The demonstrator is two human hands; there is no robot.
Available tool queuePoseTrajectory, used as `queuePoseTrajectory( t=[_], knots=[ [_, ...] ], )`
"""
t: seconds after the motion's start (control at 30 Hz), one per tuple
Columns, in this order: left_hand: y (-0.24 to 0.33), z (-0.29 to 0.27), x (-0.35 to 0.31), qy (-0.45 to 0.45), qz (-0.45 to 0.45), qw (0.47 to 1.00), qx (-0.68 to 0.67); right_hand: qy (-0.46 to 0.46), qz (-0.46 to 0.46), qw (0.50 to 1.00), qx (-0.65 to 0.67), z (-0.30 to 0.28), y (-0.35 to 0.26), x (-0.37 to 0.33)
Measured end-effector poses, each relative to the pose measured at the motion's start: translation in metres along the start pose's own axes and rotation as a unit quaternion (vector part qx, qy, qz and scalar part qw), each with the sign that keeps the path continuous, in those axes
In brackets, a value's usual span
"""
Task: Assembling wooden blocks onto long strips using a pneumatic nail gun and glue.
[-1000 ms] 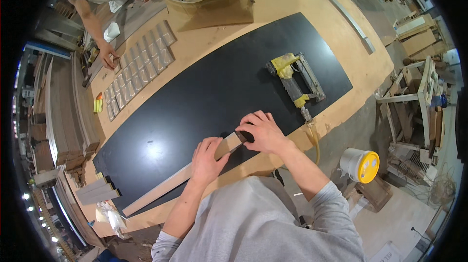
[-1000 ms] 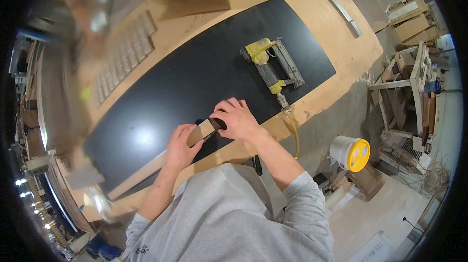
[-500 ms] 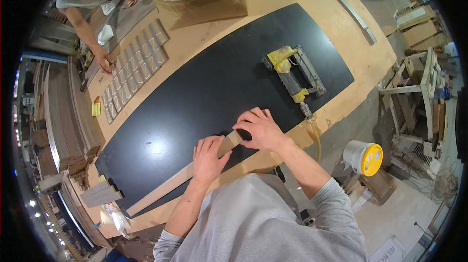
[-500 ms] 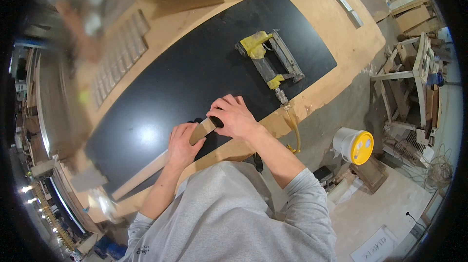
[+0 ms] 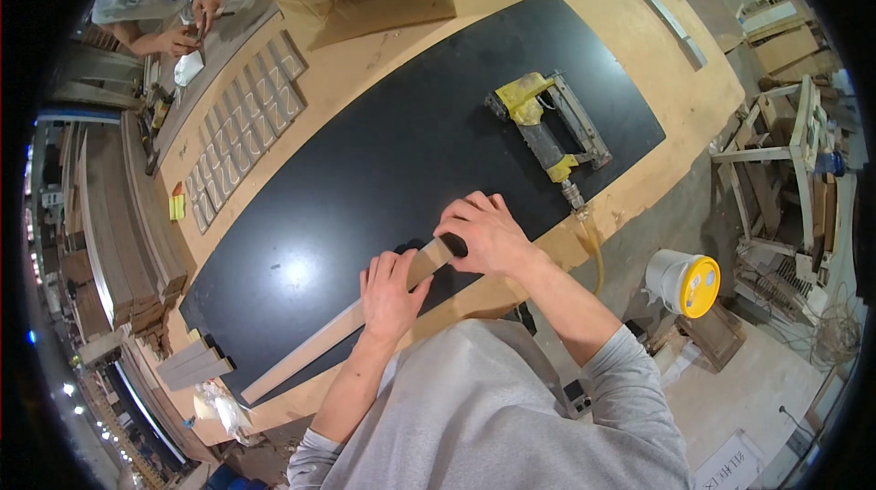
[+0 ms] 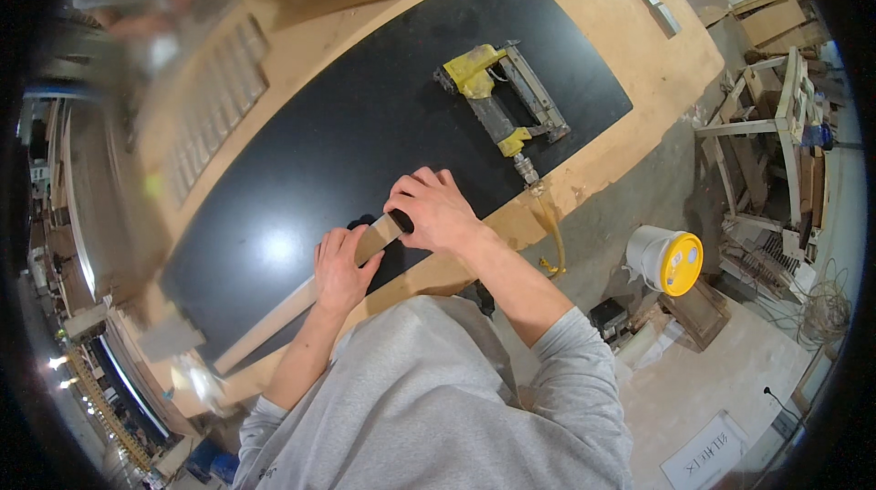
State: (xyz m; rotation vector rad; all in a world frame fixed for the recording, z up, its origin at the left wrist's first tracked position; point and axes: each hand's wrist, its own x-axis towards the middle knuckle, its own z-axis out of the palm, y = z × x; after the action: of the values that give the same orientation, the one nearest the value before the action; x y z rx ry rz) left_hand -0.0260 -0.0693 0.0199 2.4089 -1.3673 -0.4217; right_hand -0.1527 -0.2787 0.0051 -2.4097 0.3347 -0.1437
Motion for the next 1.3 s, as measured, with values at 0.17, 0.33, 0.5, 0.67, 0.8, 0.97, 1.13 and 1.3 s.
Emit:
queuePoseTrajectory(
  t=[0.17,0.33,0.5,0.67,0.8,0.97,1.13,1.3],
  knots=[
    [0.000,0.001,0.000,0.000,-0.001,1.000,0.008,0.010,0.015,1.000,0.001,0.001,-0.005,-0.007],
    [-0.001,0.003,-0.002,0.003,-0.014,1.000,0.004,0.049,0.141,0.981,0.122,0.024,-0.031,-0.027],
    [0.000,0.005,0.000,0.017,-0.004,1.000,0.003,0.100,0.193,0.940,0.264,0.030,-0.044,-0.039],
    [-0.002,0.003,-0.002,0.015,-0.020,1.000,0.012,0.248,0.138,0.955,0.085,-0.026,0.003,-0.008],
    [-0.001,0.005,-0.002,0.015,-0.023,1.000,-0.006,0.278,0.225,0.919,-0.167,-0.068,0.050,0.030],
    [0.001,0.009,0.000,0.021,-0.027,0.999,-0.037,0.246,0.300,0.917,-0.092,-0.082,0.094,0.060],
    [-0.008,0.013,-0.008,0.036,-0.013,0.998,-0.041,0.122,0.250,0.955,0.105,-0.127,0.059,0.043],
    [-0.007,0.008,-0.007,0.038,-0.030,0.997,-0.057,-0.072,0.271,0.857,0.432,-0.148,-0.028,0.005]
  ],
)
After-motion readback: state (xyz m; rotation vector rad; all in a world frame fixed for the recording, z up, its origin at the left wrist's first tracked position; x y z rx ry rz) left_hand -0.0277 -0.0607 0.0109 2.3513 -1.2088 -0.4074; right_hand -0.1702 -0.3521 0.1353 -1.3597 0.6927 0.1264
